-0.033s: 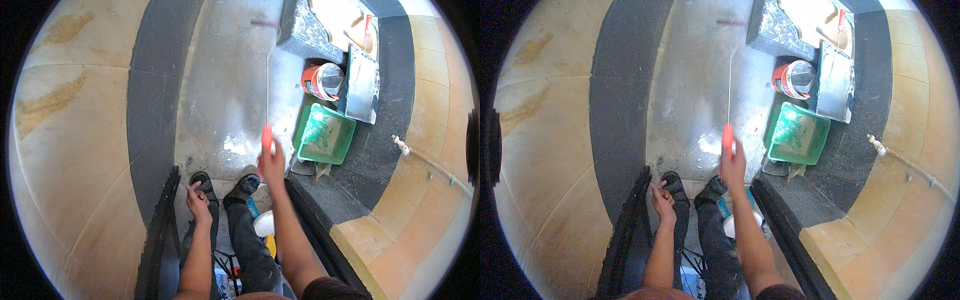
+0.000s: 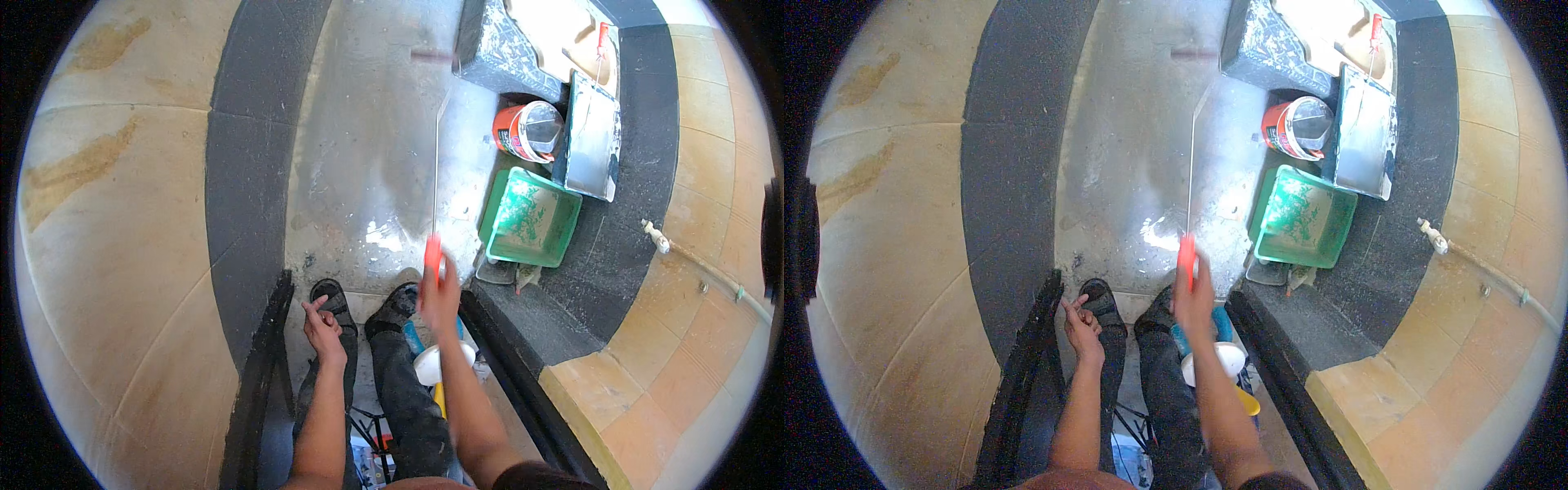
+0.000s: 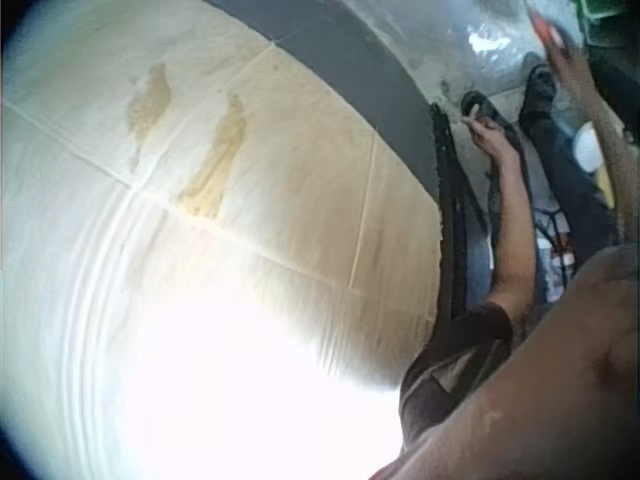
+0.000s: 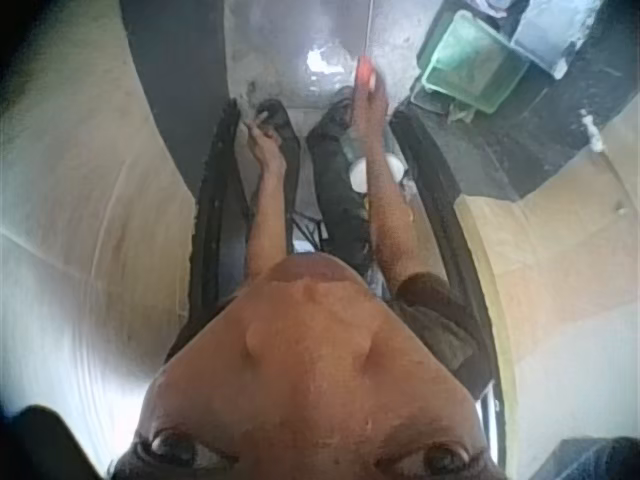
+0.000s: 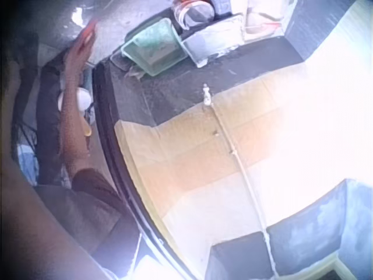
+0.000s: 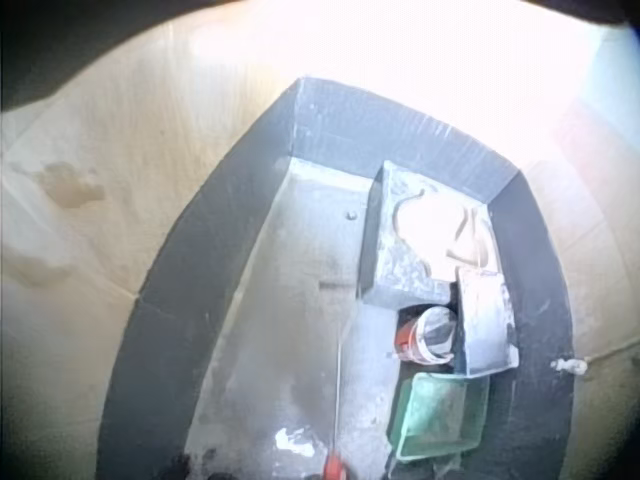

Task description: The person washes their hands by rubbing them together in a basin of water.

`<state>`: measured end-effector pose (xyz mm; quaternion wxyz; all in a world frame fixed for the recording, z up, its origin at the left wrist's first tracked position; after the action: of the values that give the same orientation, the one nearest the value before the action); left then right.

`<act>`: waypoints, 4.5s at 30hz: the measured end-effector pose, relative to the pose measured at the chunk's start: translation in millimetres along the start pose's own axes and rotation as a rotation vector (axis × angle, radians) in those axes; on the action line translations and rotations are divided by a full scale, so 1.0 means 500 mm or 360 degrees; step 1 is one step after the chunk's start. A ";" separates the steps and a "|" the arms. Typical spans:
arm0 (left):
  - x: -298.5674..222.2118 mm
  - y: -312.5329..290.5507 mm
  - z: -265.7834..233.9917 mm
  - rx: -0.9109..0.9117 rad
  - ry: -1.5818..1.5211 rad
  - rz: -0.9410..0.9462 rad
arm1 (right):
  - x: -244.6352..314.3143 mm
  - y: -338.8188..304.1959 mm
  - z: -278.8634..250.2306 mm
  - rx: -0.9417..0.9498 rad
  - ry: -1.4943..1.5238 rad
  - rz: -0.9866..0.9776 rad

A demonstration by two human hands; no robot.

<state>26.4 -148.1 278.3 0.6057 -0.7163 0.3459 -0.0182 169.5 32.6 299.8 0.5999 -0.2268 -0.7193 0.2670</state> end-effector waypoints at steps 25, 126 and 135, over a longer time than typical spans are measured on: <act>-0.013 0.007 -0.022 -0.0032 0.0074 0.0119 | 0.319 0.574 0.265 0.0307 0.0228 -0.0017; 0.063 -0.036 -0.007 0.0132 0.0095 0.0015 | -0.054 0.312 0.131 -0.0063 -0.0753 0.0051; 0.044 -0.037 -0.027 0.0105 0.0076 0.0063 | 0.328 0.541 0.228 0.0344 -0.0028 0.0169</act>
<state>45.9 -170.5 289.7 0.6208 -0.6884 0.3735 -0.0347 29.6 330.0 227.9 0.5996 -0.1963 -0.6785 0.3764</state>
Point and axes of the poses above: each hand's wrist, its own y-axis towards the middle knuckle, its own z-axis out of the palm, x = y × z, the point moved 1 cm from there along y, towards the middle knuckle, and after that the axes turned 15 degrees about y, right-handed, at the moved point
